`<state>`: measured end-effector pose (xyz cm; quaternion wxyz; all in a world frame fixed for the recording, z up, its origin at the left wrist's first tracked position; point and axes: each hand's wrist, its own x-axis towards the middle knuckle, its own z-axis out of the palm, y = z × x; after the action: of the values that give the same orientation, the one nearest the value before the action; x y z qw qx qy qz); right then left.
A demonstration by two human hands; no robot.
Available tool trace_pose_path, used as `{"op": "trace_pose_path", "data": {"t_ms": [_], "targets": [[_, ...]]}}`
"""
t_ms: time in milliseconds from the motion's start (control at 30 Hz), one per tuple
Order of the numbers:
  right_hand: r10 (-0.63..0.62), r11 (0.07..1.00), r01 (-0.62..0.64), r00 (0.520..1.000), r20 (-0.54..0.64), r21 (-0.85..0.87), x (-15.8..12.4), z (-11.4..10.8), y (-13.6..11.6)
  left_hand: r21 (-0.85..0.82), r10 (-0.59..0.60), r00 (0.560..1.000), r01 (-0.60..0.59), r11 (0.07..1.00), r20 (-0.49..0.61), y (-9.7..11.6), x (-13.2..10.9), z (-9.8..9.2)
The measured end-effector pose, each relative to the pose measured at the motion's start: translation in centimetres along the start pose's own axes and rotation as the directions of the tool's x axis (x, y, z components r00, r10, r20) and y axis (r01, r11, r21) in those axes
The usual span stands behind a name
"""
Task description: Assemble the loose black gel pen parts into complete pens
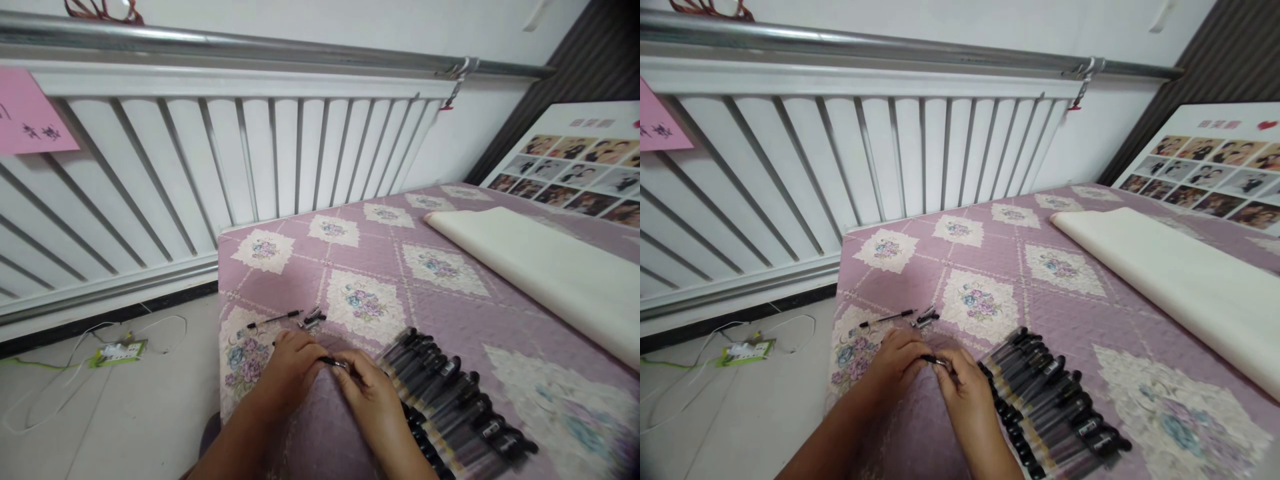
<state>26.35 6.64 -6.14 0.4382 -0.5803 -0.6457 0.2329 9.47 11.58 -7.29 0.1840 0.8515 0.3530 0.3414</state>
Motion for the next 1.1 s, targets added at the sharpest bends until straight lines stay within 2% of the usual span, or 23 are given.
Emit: {"op": "trace_pose_path", "data": {"t_ms": [333,500,700,900,1033,1100], "targets": [[-0.038,0.991,0.04,0.999,0.017,-0.125,-0.31,-0.07,-0.2,0.022,0.071,0.996,-0.07,0.997,-0.058,-0.22,-0.13,0.25],[-0.02,0.993,0.013,0.998,-0.058,-0.118,-0.49,0.09,-0.07,0.033,0.045,0.995,-0.043,0.999,-0.084,-0.4,-0.16,0.16],[-0.009,0.996,0.01,1.0,0.01,-0.093,-0.22,0.08,-0.28,0.035,0.033,0.998,-0.031,0.999,-0.053,-0.25,-0.18,0.08],[0.019,0.997,-0.023,0.998,-0.052,-0.076,-0.38,-0.05,-0.29,0.033,0.036,0.997,-0.034,0.999,-0.062,-0.37,-0.18,0.15],[0.019,0.997,-0.019,1.0,0.004,-0.072,-0.37,-0.05,-0.35,0.031,0.036,0.997,-0.034,0.999,-0.061,-0.31,-0.17,0.13],[0.032,0.997,-0.032,0.999,-0.005,-0.069,-0.41,-0.05,-0.32,0.032,0.04,0.997,-0.038,0.999,-0.062,-0.28,-0.17,0.15]]}}
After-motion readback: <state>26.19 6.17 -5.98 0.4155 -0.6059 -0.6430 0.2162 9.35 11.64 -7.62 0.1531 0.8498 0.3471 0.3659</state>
